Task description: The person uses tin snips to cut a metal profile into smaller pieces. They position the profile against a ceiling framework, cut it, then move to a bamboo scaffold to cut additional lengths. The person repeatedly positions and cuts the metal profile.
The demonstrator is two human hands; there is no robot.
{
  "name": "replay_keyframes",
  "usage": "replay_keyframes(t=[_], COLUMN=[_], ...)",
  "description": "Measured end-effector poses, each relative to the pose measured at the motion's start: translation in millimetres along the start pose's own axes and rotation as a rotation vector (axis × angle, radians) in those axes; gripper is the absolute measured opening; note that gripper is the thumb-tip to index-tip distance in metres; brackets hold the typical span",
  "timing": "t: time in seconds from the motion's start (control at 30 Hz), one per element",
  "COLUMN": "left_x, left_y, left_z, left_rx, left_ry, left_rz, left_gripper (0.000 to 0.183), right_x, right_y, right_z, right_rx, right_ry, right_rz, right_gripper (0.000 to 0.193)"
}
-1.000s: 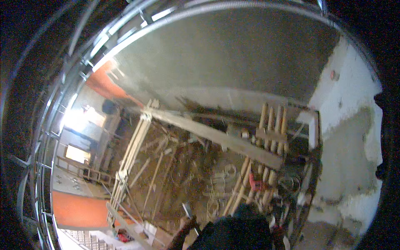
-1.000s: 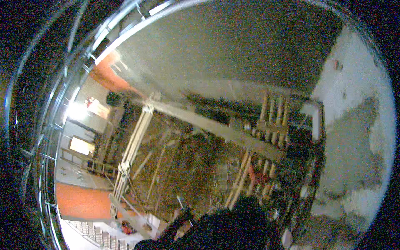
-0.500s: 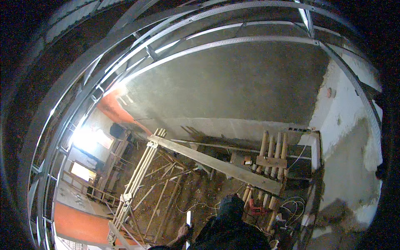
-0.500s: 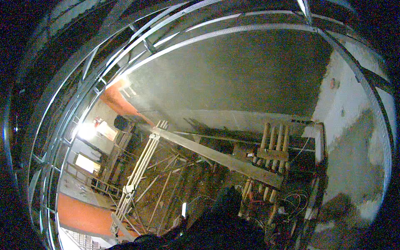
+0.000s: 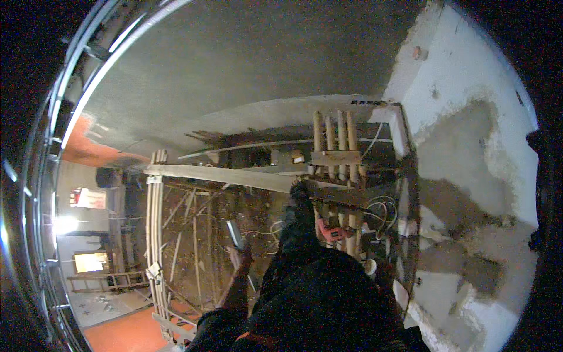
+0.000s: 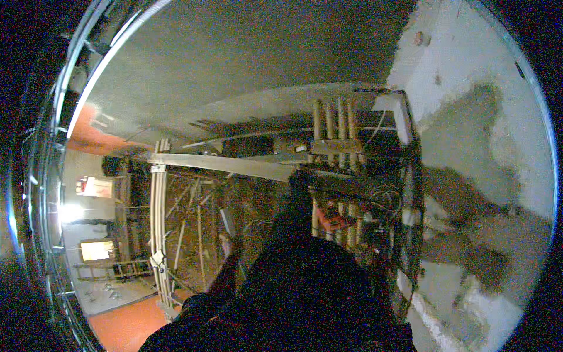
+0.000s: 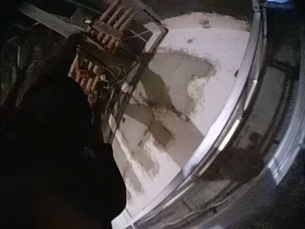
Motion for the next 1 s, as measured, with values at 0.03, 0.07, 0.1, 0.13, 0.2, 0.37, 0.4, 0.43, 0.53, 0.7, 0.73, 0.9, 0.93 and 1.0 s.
replay_keyframes(t=[0.03,0.07,0.1,0.13,0.2,0.37,0.4,0.43,0.53,0.7,0.73,0.9,0.93,1.0], left_x=[-20,-30,-40,-47,-48,1,0,1,-30,-128,-138,-164,-166,-169], left_y=[-8,-7,-4,-1,7,53,54,68,75,39,30,-26,-37,-54], left_z=[-8,-13,-21,-29,-42,-75,-83,-93,-145,-256,-278,-379,-391,-407], left_rx=[-0.031,0.042,0.117,0.155,0.147,0.084,0.055,0.014,-0.039,-0.339,-0.423,-0.718,-0.739,-0.806], left_ry=[0.000,-0.112,-0.159,-0.168,-0.118,-0.230,-0.209,-0.325,-0.465,-0.306,-0.315,-0.179,-0.152,-0.207], left_rz=[0.192,0.294,0.386,0.459,0.498,0.359,0.079,0.448,0.385,0.659,0.788,1.161,1.171,1.263], left_gripper=[0.054,0.053,0.051,0.050,0.043,0.040,0.042,0.046,0.040,0.024,0.024,0.035,0.038,0.040], right_x=[8,17,29,41,79,203,247,296,441,683,722,842,847,853], right_y=[0,0,1,2,5,35,50,61,105,206,224,315,321,334], right_z=[-4,-8,-14,-19,-31,-66,-72,-75,-90,-61,-54,-2,3,1], right_rx=[-0.009,-0.018,-0.026,-0.031,-0.060,0.307,0.296,0.196,0.180,0.265,0.235,0.411,0.409,0.436], right_ry=[-0.007,-0.026,-0.047,-0.075,-0.231,-0.127,-0.189,-0.309,-0.277,-0.523,-0.525,-0.738,-0.769,-0.739], right_rz=[-0.003,-0.009,-0.004,-0.002,0.069,-0.512,-0.358,-0.060,-0.323,-0.228,-0.257,-0.110,-0.094,-0.132], right_gripper=[0.021,0.021,0.021,0.021,0.021,0.017,0.017,0.018,0.023,0.027,0.026,0.024,0.026,0.028])
Point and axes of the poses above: each hand's wrist, its own z-axis away from the middle knuckle, its own y-axis out of the palm, x = y × z, the point moved 7 cm from there along -z, towards the middle knuckle, and after that the axes turned 11 degrees about y, right-handed, at the moved point
